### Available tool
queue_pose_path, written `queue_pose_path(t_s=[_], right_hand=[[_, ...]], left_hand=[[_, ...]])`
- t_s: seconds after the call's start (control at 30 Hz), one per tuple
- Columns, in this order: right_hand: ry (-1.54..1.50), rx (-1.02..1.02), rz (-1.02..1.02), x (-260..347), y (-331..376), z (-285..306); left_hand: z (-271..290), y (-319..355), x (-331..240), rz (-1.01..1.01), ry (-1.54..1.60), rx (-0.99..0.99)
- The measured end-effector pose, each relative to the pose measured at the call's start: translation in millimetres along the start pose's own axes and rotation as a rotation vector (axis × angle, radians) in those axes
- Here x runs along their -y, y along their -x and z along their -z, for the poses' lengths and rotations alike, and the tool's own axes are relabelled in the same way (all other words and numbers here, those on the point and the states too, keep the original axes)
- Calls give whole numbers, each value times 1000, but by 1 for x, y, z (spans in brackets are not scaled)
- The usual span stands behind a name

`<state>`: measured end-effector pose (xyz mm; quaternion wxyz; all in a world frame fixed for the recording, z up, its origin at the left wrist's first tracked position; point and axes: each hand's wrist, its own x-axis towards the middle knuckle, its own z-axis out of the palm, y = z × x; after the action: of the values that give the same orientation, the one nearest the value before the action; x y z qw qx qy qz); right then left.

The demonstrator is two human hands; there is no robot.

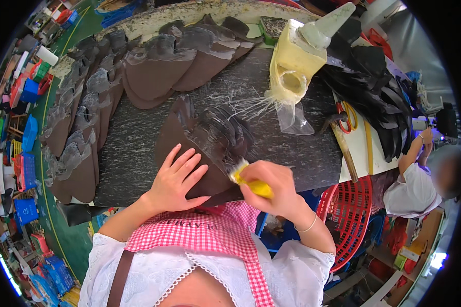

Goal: The person applies adhesive with a brush to fabric pieces, wraps and attaches lining material to one of them, and retrieves additional fabric pieces from a basket.

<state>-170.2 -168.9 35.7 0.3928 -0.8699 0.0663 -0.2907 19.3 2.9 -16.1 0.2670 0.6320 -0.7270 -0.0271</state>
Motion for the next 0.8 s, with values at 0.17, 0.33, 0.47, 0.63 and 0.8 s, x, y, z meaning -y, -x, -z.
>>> queue_pose_path(t_s=[0.17,0.33,0.47,0.63,0.8], right_hand=[[-183,-105,-386,-12,-32,11],[-313,242,-344,-35,-119,-68],[41,26,103,-58,-163,-84],[102,-221,41,-40,-130,-10],[173,-531,-387,-113,-60,72]], left_hand=[[5,-3,-7,8,26,12],[4,-9,-18,12,-7,71],[1,-13,-21,-20,-102,84],[7,-6,-17,94,80,-44],[27,0,23,941,1531,-384]])
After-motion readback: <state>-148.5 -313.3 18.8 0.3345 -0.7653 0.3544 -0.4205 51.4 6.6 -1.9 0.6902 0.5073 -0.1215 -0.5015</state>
